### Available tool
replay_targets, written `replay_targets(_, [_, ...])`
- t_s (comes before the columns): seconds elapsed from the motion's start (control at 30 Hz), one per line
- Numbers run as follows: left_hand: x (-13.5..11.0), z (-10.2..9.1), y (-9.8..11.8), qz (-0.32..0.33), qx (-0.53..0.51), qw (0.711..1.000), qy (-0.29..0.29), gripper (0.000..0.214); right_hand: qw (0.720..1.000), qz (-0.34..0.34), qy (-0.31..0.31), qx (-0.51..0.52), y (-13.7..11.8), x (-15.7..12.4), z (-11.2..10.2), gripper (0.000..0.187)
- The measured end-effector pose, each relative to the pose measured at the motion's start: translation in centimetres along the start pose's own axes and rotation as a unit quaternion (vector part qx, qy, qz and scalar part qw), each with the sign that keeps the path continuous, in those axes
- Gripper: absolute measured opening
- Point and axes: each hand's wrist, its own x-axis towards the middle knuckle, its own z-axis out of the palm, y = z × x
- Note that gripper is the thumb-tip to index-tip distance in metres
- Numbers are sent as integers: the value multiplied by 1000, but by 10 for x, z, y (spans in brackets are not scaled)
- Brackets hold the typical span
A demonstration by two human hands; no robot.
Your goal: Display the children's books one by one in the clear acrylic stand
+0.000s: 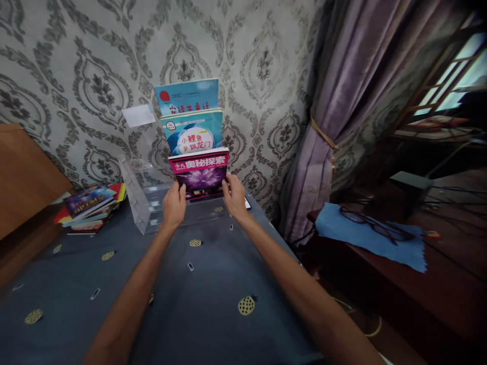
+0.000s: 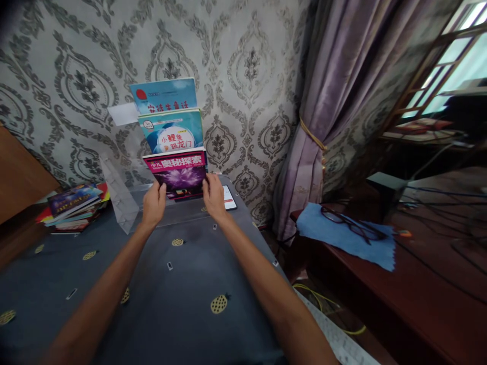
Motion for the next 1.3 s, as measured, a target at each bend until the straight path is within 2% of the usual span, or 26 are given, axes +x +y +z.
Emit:
replay_targets(0.17, [-1, 2, -3, -1, 29, 1000, -5, 34, 1000, 1, 0, -17, 7, -2, 2, 33])
replay_targets(0.37, [-5, 4, -7, -5, 95, 995, -37, 36, 999, -15, -3, -39, 19, -4, 3, 27])
replay_targets(0.5, [-4, 2, -4, -5, 104, 994, -43, 32, 998, -30, 0, -49, 18, -2, 1, 27])
replay_targets(0.77, [16, -18, 17, 45, 25, 997, 52, 27, 993, -96, 64, -21, -21, 15, -12, 26])
replay_targets(0.87, [19, -20, 21, 51, 14, 996, 74, 26, 992, -104, 66, -13, -27, 17, -14, 26])
replay_targets(1.3, [14, -10, 4, 50, 25, 997, 44, 25, 998, -57, 23, -2, 0, 8, -3, 30])
